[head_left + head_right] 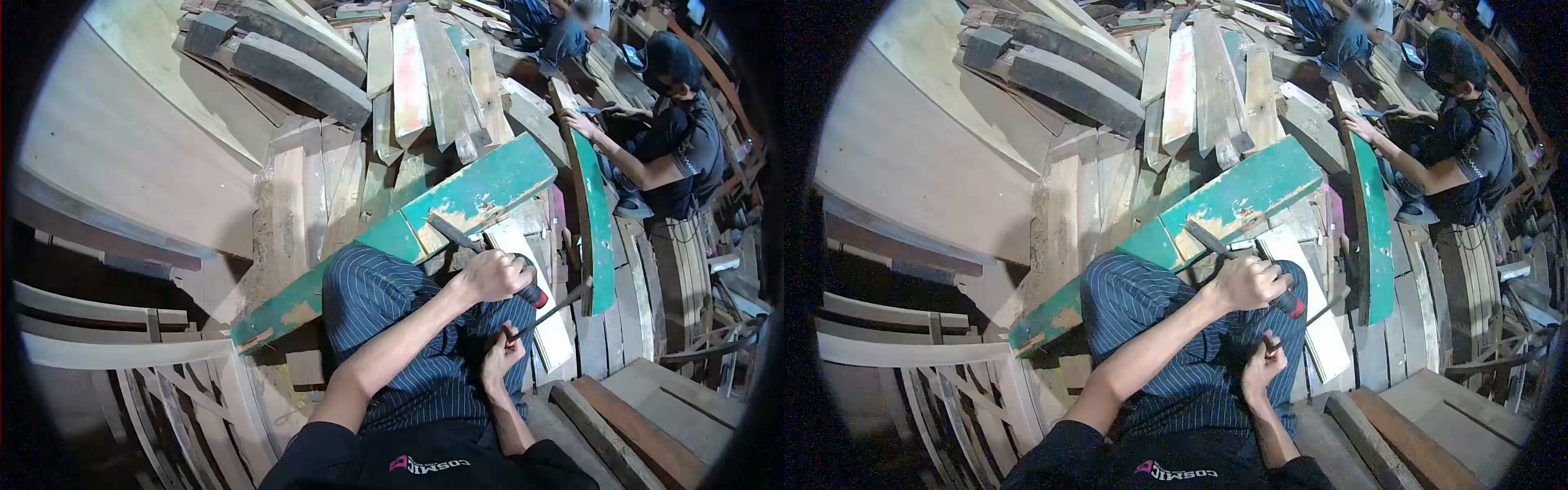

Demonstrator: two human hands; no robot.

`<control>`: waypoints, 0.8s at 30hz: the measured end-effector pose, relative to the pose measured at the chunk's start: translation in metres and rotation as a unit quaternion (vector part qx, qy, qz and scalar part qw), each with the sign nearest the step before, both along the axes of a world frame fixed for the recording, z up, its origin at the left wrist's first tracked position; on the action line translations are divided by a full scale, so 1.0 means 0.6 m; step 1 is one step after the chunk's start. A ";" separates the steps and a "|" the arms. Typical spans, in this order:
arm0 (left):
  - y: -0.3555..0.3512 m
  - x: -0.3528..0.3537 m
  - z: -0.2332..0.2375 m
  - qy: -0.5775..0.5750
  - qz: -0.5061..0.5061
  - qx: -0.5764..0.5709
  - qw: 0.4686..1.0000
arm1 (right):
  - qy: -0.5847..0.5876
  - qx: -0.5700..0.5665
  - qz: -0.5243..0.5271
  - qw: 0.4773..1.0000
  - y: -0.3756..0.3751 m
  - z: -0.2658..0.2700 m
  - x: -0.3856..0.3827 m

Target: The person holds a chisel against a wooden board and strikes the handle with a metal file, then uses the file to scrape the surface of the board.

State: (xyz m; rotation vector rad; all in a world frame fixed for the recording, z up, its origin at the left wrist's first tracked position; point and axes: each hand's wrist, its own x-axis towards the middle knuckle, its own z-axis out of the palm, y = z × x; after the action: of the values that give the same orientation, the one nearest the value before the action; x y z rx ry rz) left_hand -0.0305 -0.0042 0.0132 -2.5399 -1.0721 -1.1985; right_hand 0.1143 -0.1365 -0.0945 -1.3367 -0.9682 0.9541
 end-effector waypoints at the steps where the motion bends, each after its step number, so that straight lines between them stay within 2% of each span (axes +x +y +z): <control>1: 0.000 0.000 0.000 0.002 0.003 0.001 1.000 | 0.005 -0.008 -0.013 1.000 -0.001 0.021 -0.008; 3: 0.001 -0.001 0.002 0.012 0.010 0.014 1.000 | -0.026 -0.031 -0.031 0.999 -0.003 0.029 -0.011; 6: 0.003 -0.001 0.007 -0.024 -0.006 0.011 1.000 | -0.068 -0.035 0.024 0.997 -0.003 0.030 -0.001; 10: 0.002 -0.004 0.011 -0.009 -0.003 0.011 1.000 | 0.037 -0.036 -0.061 0.997 0.005 0.066 -0.021; 11: 0.002 -0.005 0.011 -0.009 -0.001 0.011 1.000 | 0.034 -0.034 -0.044 0.998 0.005 0.049 -0.013; 14: 0.004 -0.001 0.006 -0.016 0.004 0.007 1.000 | -0.143 -0.023 0.029 0.989 0.003 0.042 0.011; 15: 0.004 0.000 0.008 -0.021 0.006 0.006 1.000 | -0.119 -0.016 0.033 0.992 0.005 0.047 0.009; 18: 0.003 -0.005 0.008 -0.003 0.007 -0.003 1.000 | 0.061 -0.039 -0.084 0.994 0.009 0.057 -0.019; 22: 0.006 -0.002 0.006 -0.015 0.005 0.008 1.000 | -0.123 -0.043 0.035 0.991 0.009 0.040 0.011; 23: 0.007 -0.002 0.005 -0.010 0.006 0.002 1.000 | -0.153 -0.019 0.028 0.988 0.007 0.039 0.013; 24: 0.007 -0.002 0.004 -0.005 0.008 -0.004 1.000 | -0.085 -0.021 0.000 0.996 0.008 0.042 0.008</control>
State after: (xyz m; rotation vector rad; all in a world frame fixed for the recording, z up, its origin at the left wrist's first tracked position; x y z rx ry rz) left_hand -0.0316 -0.0001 0.0157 -2.5289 -1.1001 -1.2064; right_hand 0.1188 -0.1316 -0.0693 -1.4715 -1.0829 0.8756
